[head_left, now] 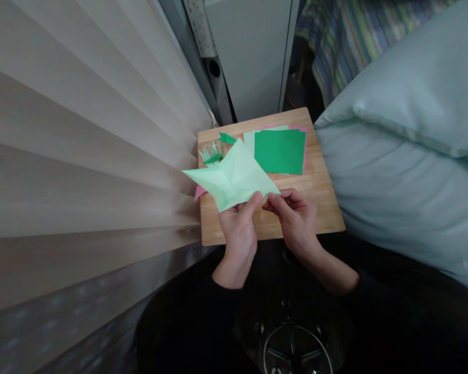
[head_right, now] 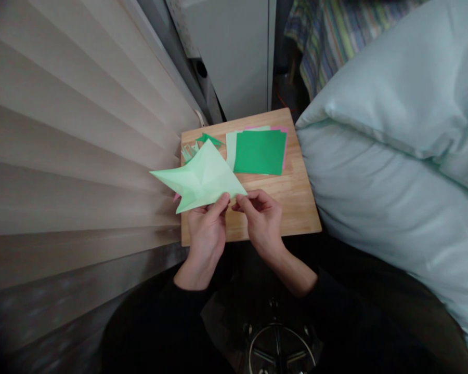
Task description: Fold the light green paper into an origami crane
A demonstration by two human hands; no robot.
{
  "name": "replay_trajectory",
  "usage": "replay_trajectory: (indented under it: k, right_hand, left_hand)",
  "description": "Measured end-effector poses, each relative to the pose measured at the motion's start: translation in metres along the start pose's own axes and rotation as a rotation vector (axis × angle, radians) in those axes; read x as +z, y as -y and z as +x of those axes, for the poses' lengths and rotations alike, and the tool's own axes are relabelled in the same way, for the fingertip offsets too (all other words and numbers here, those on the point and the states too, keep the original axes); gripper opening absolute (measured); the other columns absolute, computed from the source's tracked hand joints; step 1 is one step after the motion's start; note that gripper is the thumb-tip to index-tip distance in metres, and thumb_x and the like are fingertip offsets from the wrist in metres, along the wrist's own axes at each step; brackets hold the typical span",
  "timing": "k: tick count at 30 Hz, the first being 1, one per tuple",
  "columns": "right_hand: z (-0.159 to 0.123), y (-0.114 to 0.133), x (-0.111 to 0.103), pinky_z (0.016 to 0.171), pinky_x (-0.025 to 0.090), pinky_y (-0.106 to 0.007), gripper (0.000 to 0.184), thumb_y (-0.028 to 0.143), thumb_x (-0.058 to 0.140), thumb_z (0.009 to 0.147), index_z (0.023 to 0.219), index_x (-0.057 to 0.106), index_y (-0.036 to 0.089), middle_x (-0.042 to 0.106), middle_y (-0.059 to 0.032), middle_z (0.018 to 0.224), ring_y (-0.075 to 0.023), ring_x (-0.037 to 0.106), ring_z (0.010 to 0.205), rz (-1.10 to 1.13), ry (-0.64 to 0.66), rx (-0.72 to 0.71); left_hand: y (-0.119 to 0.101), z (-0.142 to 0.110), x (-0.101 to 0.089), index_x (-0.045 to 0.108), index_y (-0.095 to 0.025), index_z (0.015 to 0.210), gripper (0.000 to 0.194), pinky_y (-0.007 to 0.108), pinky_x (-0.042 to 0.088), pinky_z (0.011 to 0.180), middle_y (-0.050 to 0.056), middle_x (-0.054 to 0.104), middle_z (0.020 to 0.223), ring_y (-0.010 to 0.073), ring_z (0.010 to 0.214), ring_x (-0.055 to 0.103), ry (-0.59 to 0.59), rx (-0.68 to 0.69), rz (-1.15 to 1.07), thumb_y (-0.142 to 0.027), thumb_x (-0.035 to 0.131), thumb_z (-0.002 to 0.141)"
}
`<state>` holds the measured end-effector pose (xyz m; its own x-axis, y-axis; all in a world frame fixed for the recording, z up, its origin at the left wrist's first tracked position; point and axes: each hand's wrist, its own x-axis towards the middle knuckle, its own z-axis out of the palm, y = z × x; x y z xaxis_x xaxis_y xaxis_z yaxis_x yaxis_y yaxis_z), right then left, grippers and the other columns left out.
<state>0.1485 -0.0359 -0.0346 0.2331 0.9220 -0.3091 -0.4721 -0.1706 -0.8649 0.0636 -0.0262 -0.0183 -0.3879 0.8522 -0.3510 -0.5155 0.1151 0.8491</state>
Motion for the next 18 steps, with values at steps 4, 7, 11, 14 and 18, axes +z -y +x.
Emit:
replay_trajectory:
  k: [4,7,11,14,18]
  right_hand:
    - [0.0001,-0.0011,-0.0011,0.072,0.059,-0.034,0.022,0.039,0.084,0.076,0.075,0.07,0.022,0.07,0.0019,0.068,-0.0146,0.067,0.065,-0.017,-0.002,-0.011]
    - [0.0013,-0.0025,-0.003,0.073,0.059,-0.034,0.022,0.04,0.082,0.077,0.077,0.07,0.022,0.07,0.0015,0.07,-0.0147,0.067,0.066,-0.022,-0.004,-0.02]
    - [0.0046,-0.0033,-0.006,0.071,0.057,-0.032,0.021,0.038,0.083,0.077,0.077,0.07,0.022,0.068,0.0023,0.07,-0.0135,0.065,0.065,0.041,-0.048,-0.022]
    - [0.0061,-0.0023,-0.0062,0.072,0.056,-0.031,0.023,0.04,0.082,0.078,0.077,0.068,0.022,0.064,0.004,0.068,-0.012,0.063,0.064,0.093,-0.074,-0.011]
    - [0.0042,0.0002,-0.0032,0.071,0.056,-0.032,0.028,0.044,0.087,0.072,0.079,0.07,0.022,0.067,0.0025,0.072,-0.0131,0.062,0.066,0.023,0.019,0.041]
  left_hand:
    - [0.0007,0.0033,-0.0023,0.073,-0.018,0.097,0.045,0.033,0.054,0.093,0.003,0.079,0.099,0.0179,0.094,0.073,-0.006,0.004,0.025,-0.019,0.094,0.057]
    - [0.0012,0.0057,-0.0033,0.074,-0.018,0.098,0.045,0.031,0.054,0.094,0.004,0.079,0.104,0.0176,0.096,0.073,-0.026,0.02,0.037,-0.018,0.094,0.057]
    - [0.0004,0.009,-0.0044,0.074,-0.017,0.093,0.04,0.03,0.053,0.095,0.003,0.079,0.1,0.016,0.095,0.072,-0.047,0.011,0.031,-0.017,0.093,0.057]
    - [-0.0009,0.0099,-0.0045,0.074,-0.017,0.092,0.041,0.029,0.052,0.096,0.002,0.079,0.099,0.0143,0.093,0.072,-0.051,0.014,0.005,-0.016,0.094,0.057]
    - [-0.0004,0.0071,-0.0034,0.075,-0.016,0.09,0.037,0.031,0.054,0.093,0.004,0.079,0.095,0.016,0.089,0.072,-0.018,-0.014,0.031,-0.018,0.093,0.057]
